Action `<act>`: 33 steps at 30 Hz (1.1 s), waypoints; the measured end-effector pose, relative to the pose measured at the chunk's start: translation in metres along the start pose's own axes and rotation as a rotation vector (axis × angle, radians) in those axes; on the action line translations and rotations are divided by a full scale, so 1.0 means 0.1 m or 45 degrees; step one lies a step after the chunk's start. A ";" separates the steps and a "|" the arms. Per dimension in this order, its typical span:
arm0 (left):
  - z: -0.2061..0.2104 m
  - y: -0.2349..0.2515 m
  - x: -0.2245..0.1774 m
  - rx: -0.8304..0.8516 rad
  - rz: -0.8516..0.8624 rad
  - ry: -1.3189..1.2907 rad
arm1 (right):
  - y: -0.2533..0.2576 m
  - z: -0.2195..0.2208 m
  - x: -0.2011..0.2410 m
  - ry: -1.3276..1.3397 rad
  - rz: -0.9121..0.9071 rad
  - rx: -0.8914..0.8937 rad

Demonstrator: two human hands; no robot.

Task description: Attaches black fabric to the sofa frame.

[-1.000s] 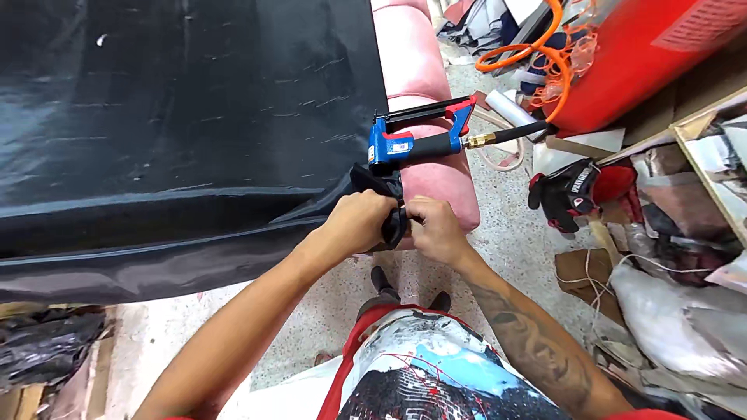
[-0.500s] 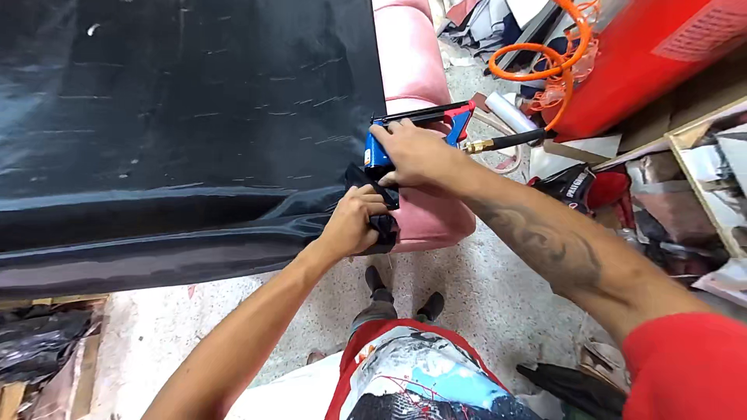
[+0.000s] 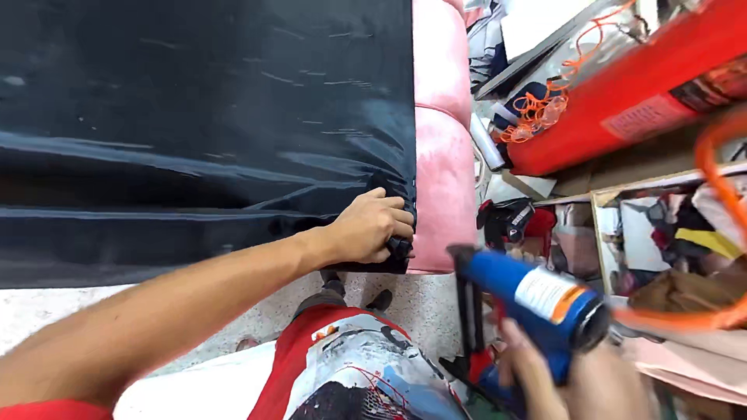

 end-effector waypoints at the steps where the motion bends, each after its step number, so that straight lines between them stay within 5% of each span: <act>1: 0.01 -0.01 0.01 0.000 0.030 -0.015 | -0.09 0.14 0.03 0.111 0.066 0.018; 4: 0.04 -0.04 0.02 -0.054 0.070 -0.085 | -0.13 0.49 0.16 0.193 0.183 0.051; 9: 0.05 -0.06 0.04 -0.058 -0.019 -0.171 | 0.07 0.82 0.33 -0.137 0.172 0.009; 20: 0.03 0.01 0.15 -0.150 -0.060 -0.108 | 0.14 0.75 0.34 -0.085 0.293 -0.094; 25: -0.75 -0.11 -0.10 -0.474 -0.294 -0.034 | -0.27 0.48 0.26 0.104 0.450 -0.156; 29: -0.70 -0.71 -0.43 -0.108 -0.444 -0.028 | -0.54 0.48 0.03 0.101 0.473 -0.107; 33: -0.43 -0.97 -0.36 0.501 -0.979 0.251 | -0.66 0.60 -0.19 0.064 0.403 -0.036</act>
Point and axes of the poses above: each hand's wrist, its own y-axis towards the middle knuckle, its own z-axis out of the palm, x = y × z, the point moved 2 cm from there along y, towards the middle knuckle, and after that the axes turned 13 degrees about -z, right-handed, at the moved point
